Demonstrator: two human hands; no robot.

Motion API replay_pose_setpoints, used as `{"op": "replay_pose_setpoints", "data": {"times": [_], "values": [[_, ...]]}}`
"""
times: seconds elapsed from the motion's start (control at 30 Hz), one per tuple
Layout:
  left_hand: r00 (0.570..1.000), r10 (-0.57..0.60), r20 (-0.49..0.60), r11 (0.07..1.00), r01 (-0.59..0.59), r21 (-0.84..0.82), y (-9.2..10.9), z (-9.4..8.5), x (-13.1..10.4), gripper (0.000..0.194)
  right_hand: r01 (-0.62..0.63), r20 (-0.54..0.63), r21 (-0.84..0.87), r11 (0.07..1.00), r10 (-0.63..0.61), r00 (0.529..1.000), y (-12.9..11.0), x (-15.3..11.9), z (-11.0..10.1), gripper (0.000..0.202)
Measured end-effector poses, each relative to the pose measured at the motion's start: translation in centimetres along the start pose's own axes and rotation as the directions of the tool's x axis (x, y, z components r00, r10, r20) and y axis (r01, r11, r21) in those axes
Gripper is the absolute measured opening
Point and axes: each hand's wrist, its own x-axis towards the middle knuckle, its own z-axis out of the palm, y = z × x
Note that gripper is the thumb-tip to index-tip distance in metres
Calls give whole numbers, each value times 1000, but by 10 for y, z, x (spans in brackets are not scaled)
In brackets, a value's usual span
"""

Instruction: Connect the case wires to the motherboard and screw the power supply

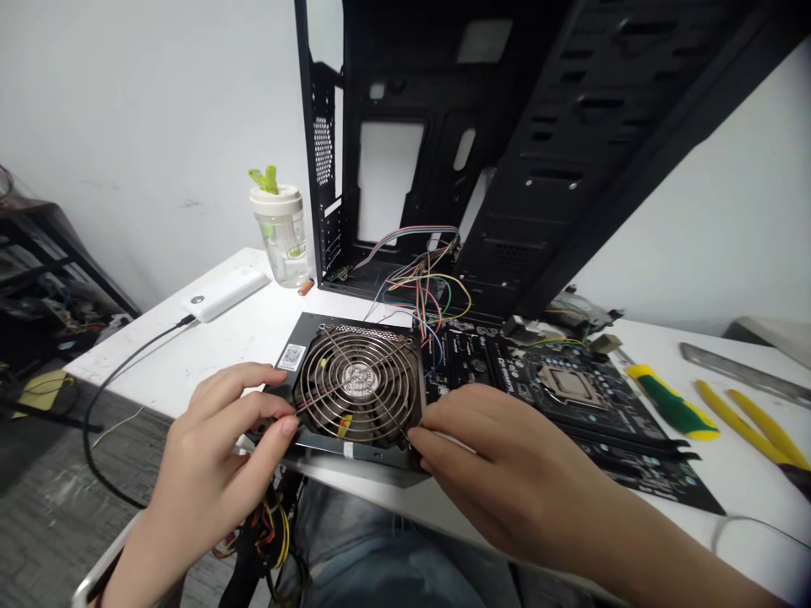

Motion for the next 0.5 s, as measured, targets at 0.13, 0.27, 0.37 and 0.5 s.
{"op": "replay_pose_setpoints", "data": {"times": [0.13, 0.27, 0.37, 0.5], "values": [[998, 56, -2, 998, -56, -27, -3, -1, -4, 11, -2, 13, 32, 999, 1, 1000, 0, 0, -3, 29], [995, 100, 22, 992, -98, -84, -9, -1, -10, 15, -54, -12, -10, 999, 54, 998, 2, -7, -1, 28], [990, 142, 22, 984, -139, -113, -14, 1, -14, 17, -150, -35, -53, 987, 148, 988, 2, -17, 2, 32], [983, 185, 14, 981, -183, -59, -19, 5, -18, 19, -246, -41, -69, 967, 243, 969, -1, -31, 8, 40]]}}
